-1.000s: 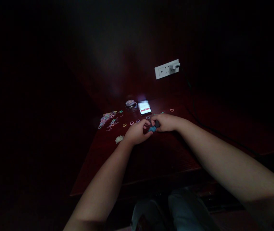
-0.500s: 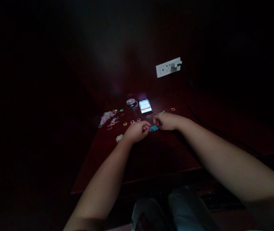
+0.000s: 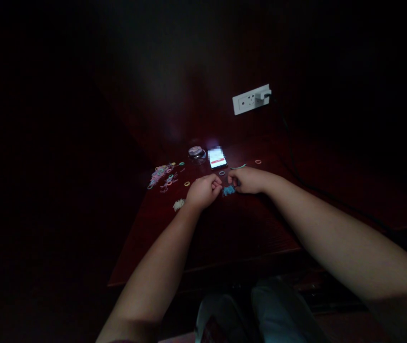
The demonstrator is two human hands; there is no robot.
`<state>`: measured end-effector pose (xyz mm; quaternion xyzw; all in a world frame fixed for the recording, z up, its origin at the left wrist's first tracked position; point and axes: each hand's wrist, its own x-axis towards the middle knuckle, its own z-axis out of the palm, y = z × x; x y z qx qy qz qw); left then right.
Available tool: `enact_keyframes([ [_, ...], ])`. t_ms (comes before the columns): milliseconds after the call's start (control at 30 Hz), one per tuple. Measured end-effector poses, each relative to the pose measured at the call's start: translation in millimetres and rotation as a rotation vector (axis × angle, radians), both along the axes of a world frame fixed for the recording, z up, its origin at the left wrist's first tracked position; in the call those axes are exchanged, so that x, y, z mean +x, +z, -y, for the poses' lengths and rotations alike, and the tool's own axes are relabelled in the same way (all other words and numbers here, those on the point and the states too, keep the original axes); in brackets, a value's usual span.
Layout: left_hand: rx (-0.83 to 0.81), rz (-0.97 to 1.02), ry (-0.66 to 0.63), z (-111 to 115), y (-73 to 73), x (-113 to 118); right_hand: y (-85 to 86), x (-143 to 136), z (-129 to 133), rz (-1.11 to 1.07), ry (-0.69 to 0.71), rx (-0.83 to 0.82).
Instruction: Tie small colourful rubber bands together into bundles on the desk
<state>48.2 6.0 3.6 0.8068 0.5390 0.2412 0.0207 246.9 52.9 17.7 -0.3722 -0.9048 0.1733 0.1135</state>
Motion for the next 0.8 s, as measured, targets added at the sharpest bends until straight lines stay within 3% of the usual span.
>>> enact_keyframes([
  [233, -0.162, 0.023, -0.105, 9.3, 0.2, -5.2, -3.3, -0.4, -0.9, -0.006, -0.002, 0.012],
  [500, -0.138, 0.036, -0.146, 6.7, -5.2, -0.2, -3.0, -0.3, 0.2, -0.012, 0.003, 0.032],
  [800, -0.151, 0.011, -0.080, 6.3, -5.0, 0.3, -4.1, -0.3, -1.4, -0.016, 0.009, 0.022],
])
